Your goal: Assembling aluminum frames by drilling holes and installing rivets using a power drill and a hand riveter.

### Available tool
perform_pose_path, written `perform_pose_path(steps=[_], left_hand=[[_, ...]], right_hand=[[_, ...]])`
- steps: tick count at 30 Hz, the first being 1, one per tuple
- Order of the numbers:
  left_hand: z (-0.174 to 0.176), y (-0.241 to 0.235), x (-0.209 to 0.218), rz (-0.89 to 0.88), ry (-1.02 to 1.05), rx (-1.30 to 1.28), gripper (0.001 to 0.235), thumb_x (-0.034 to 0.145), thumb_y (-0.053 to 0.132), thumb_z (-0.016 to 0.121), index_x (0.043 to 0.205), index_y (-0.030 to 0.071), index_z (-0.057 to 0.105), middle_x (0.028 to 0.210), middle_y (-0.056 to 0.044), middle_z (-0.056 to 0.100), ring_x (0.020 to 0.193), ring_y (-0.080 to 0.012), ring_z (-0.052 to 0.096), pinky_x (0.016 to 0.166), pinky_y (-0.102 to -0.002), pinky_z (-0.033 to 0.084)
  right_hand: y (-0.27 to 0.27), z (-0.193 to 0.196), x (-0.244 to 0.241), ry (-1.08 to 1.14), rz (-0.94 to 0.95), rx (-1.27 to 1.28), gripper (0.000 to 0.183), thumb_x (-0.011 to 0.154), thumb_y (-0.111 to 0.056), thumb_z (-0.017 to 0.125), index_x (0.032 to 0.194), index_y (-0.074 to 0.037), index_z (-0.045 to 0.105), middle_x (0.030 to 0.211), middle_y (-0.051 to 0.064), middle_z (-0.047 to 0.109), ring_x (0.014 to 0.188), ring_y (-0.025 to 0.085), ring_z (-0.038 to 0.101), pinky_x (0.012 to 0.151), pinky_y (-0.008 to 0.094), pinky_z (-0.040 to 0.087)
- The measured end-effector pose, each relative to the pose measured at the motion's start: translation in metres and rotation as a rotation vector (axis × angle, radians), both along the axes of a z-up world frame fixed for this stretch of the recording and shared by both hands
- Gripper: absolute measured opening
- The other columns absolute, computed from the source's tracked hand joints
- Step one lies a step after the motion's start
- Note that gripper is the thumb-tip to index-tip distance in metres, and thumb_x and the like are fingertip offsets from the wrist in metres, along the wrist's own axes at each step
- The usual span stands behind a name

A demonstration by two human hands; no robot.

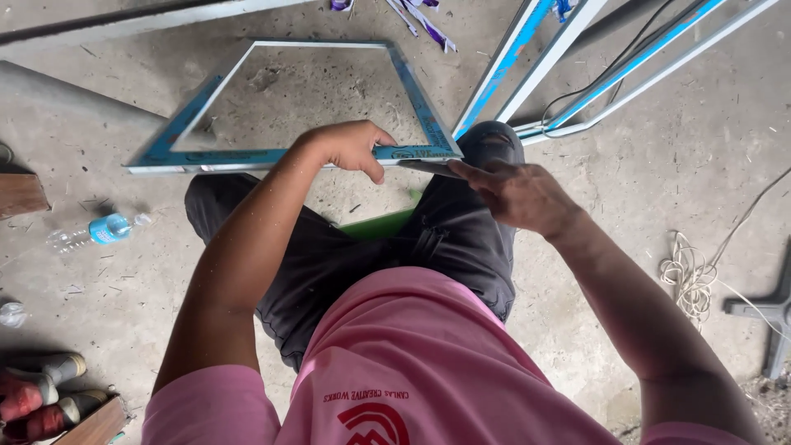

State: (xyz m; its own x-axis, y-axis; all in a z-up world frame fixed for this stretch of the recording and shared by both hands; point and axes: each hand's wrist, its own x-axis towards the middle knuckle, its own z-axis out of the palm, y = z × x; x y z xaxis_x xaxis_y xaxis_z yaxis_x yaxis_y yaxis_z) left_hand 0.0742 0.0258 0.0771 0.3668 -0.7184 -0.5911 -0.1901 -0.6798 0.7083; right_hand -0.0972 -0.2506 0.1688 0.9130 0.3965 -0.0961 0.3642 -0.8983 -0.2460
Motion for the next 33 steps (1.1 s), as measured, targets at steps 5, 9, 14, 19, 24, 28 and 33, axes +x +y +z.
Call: perform_pose_path(steps=[5,9,14,19,24,28,33], left_hand=[[-0.03,-0.024,-0.033,0.106,-0.028,0.044,0.071,0.063,0.035,0.084,0.132,0.029,0.07,0.098,-0.007,0.075,0.089,-0.0284,0.074,0.076,-0.039,0.056],[-0.055,-0.043,-0.052,0.118,-0.032,0.044,0.076,0.065,0.033,0.078,0.14,0.025,0.065,0.103,-0.012,0.074,0.093,-0.0345,0.073,0.076,-0.043,0.056],[-0.059,-0.041,-0.067,0.093,-0.029,0.068,0.076,0.067,0.029,0.075,0.142,0.02,0.063,0.101,-0.013,0.074,0.091,-0.0368,0.073,0.076,-0.046,0.054],[-0.056,-0.036,-0.066,0.086,-0.051,0.079,0.07,0.066,0.028,0.076,0.135,0.021,0.067,0.1,-0.014,0.074,0.094,-0.0393,0.074,0.077,-0.048,0.055],[-0.061,-0.039,-0.066,0.105,-0.085,0.054,0.057,0.064,0.025,0.073,0.121,0.021,0.073,0.09,-0.012,0.072,0.086,-0.037,0.073,0.073,-0.047,0.055],[-0.054,-0.039,-0.068,0.082,-0.054,0.077,0.071,0.066,0.027,0.074,0.136,0.021,0.066,0.107,-0.017,0.074,0.104,-0.0418,0.072,0.086,-0.052,0.056],[-0.035,-0.038,-0.067,0.084,-0.021,0.077,0.075,0.068,0.025,0.075,0.141,0.018,0.063,0.109,-0.018,0.075,0.107,-0.0418,0.071,0.089,-0.052,0.055]], right_hand=[[-0.027,0.041,-0.033,0.088,-0.099,-0.203,0.054,0.102,-0.022,0.054,0.153,-0.039,0.054,0.066,0.006,0.064,0.054,0.026,0.07,0.053,0.04,0.059],[-0.009,0.057,-0.053,0.629,-0.536,-0.051,0.061,0.105,-0.024,0.042,0.161,-0.045,0.033,0.1,0.022,0.069,0.086,0.051,0.072,0.077,0.061,0.059],[0.03,0.003,-0.079,0.676,-0.501,-0.018,0.057,0.101,-0.029,0.045,0.156,-0.045,0.037,0.101,0.021,0.07,0.089,0.052,0.071,0.079,0.063,0.057],[0.055,-0.013,-0.092,0.583,-0.538,-0.013,0.053,0.102,-0.031,0.045,0.154,-0.042,0.042,0.092,0.019,0.071,0.083,0.048,0.073,0.071,0.062,0.058],[0.063,-0.015,-0.084,0.581,-0.582,0.019,0.055,0.102,-0.023,0.043,0.157,-0.03,0.042,0.092,0.027,0.071,0.085,0.052,0.071,0.073,0.065,0.057],[0.061,-0.013,-0.08,0.599,-0.588,0.001,0.053,0.103,-0.021,0.042,0.155,-0.027,0.046,0.091,0.027,0.071,0.081,0.051,0.073,0.069,0.062,0.058],[0.07,0.002,-0.066,0.658,-0.525,-0.028,0.062,0.099,-0.018,0.042,0.161,-0.022,0.037,0.085,0.029,0.071,0.079,0.051,0.073,0.067,0.063,0.057]])
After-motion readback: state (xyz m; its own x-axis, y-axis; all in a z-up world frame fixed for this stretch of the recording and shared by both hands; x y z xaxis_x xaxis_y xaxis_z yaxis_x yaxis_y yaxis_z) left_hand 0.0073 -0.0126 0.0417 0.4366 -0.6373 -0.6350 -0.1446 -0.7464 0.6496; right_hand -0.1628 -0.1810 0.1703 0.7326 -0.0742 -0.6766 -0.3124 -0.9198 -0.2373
